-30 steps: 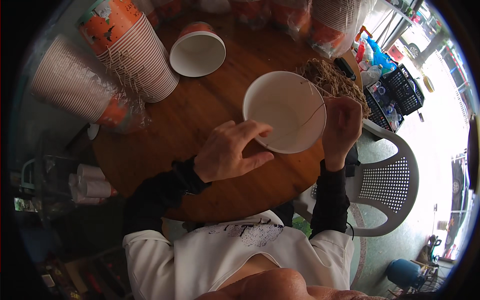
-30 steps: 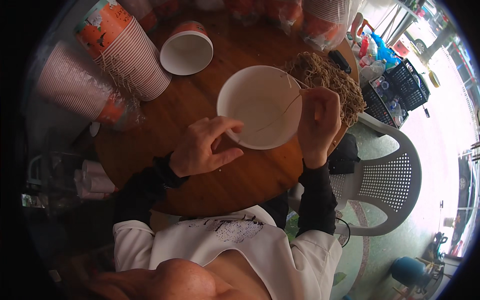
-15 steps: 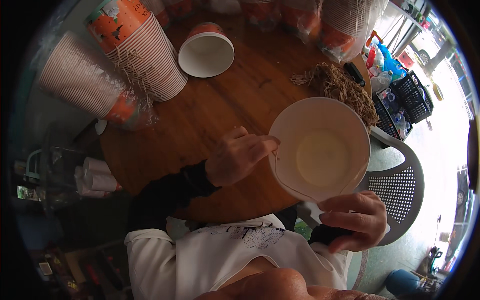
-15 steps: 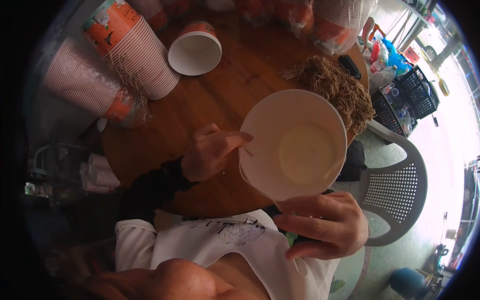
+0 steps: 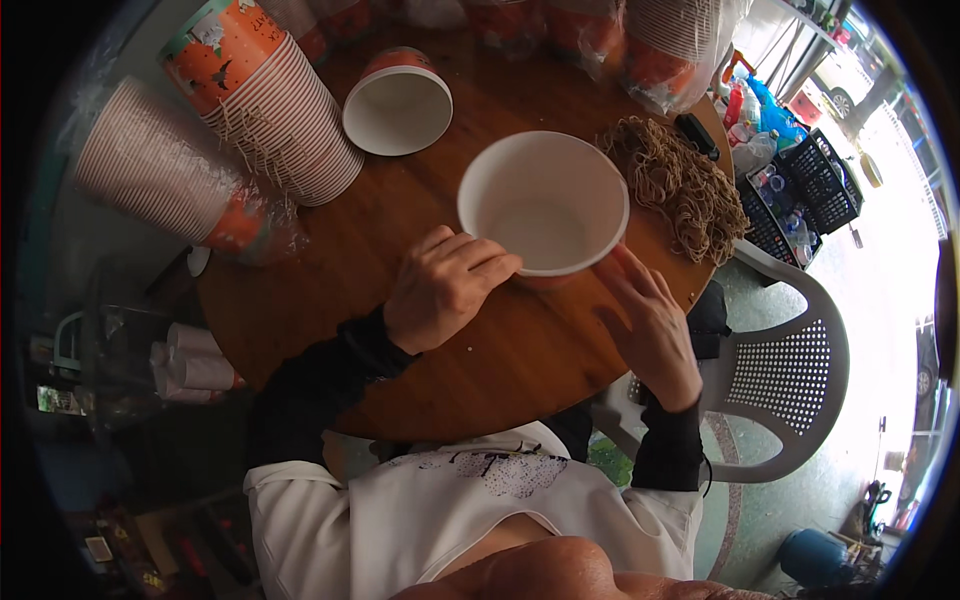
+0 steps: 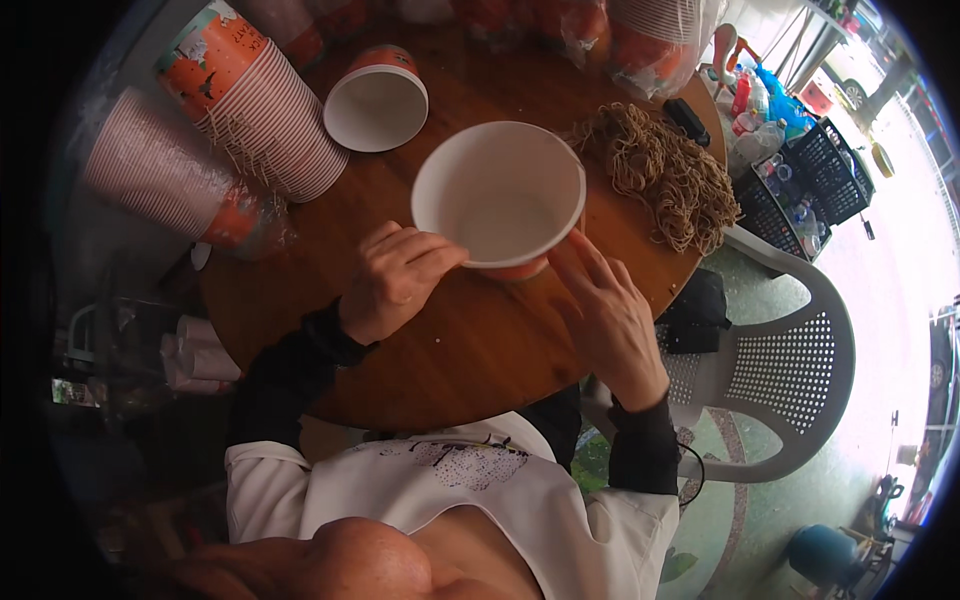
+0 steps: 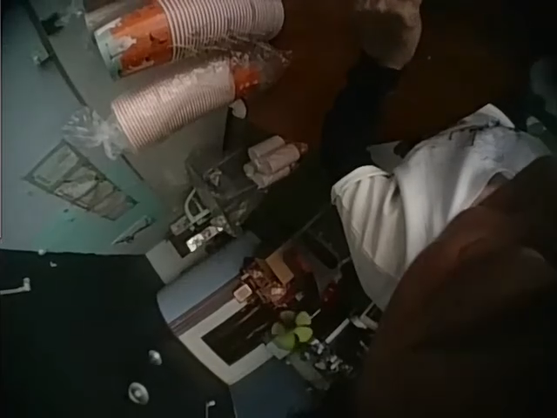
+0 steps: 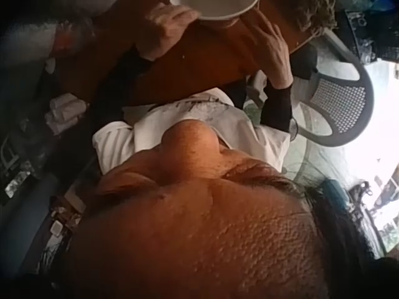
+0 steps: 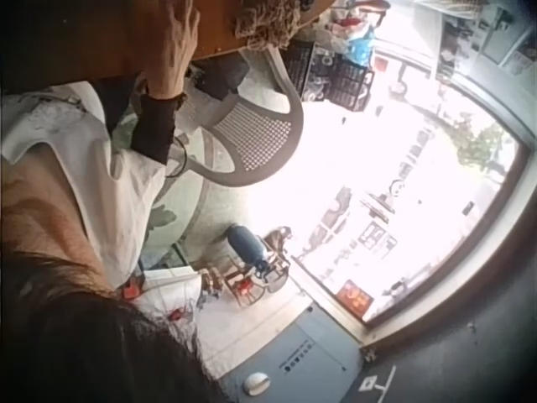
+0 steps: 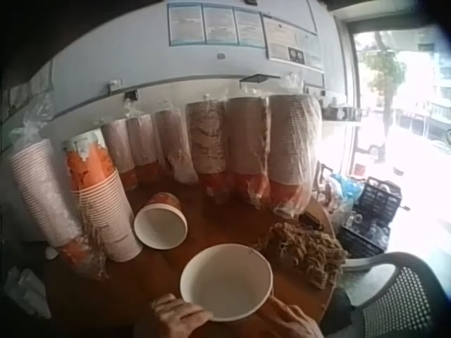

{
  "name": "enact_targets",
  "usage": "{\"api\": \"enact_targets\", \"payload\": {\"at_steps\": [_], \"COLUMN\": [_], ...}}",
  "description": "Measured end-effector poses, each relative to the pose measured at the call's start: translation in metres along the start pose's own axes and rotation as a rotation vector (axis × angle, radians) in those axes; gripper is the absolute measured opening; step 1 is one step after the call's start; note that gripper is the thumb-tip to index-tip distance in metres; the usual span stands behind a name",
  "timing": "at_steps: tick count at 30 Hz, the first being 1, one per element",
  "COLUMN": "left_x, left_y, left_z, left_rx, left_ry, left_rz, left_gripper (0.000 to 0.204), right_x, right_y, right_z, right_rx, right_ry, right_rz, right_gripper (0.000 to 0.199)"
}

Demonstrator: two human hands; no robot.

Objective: Attaching string handles to paper buckets.

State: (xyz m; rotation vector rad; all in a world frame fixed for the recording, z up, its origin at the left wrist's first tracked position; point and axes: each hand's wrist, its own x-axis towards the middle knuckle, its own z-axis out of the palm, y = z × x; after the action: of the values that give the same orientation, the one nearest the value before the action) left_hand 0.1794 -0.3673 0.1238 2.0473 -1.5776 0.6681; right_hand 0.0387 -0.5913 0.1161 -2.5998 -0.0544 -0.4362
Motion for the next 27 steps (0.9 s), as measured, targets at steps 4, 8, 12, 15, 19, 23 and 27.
{"api": "enact_targets", "payload": {"at_steps": [4, 8, 12, 15, 19, 23, 27], "left_x": [0.005, -0.008, -0.005, 0.003, 0.004, -0.002, 0.016], "left_y": [0.001, -0.008, -0.005, 0.000, 0.001, -0.011, -0.026], "left_z": [0.007, 0.008, 0.002, -0.001, 0.005, 0.012, -0.025], "left_rx": [0.014, 0.117, 0.033, 0.004, 0.057, 0.090, -0.005], "left_ry": [0.033, 0.024, 0.068, 0.084, 0.044, 0.062, 0.299], "left_rz": [-0.018, -0.048, -0.052, -0.041, -0.052, -0.085, -0.066], "left_gripper": [0.024, 0.022, 0.027, 0.032, 0.026, 0.021, 0.020], "right_x": [-0.003, 0.003, -0.018, -0.042, -0.033, -0.012, -0.010], "right_y": [0.024, -0.009, -0.059, -0.057, -0.083, -0.105, -0.106], "right_z": [0.036, 0.005, -0.050, -0.063, -0.052, -0.063, -0.069], "right_rx": [-0.150, 0.471, 1.383, 1.455, 1.552, 1.313, 0.474], "right_ry": [0.065, 0.019, 0.218, 0.470, 0.671, 0.761, 1.516], "right_rz": [-0.138, -0.237, -1.126, -1.581, -1.673, -1.448, -1.031], "right_gripper": [0.040, 0.018, 0.026, 0.021, 0.024, 0.028, 0.040]}}
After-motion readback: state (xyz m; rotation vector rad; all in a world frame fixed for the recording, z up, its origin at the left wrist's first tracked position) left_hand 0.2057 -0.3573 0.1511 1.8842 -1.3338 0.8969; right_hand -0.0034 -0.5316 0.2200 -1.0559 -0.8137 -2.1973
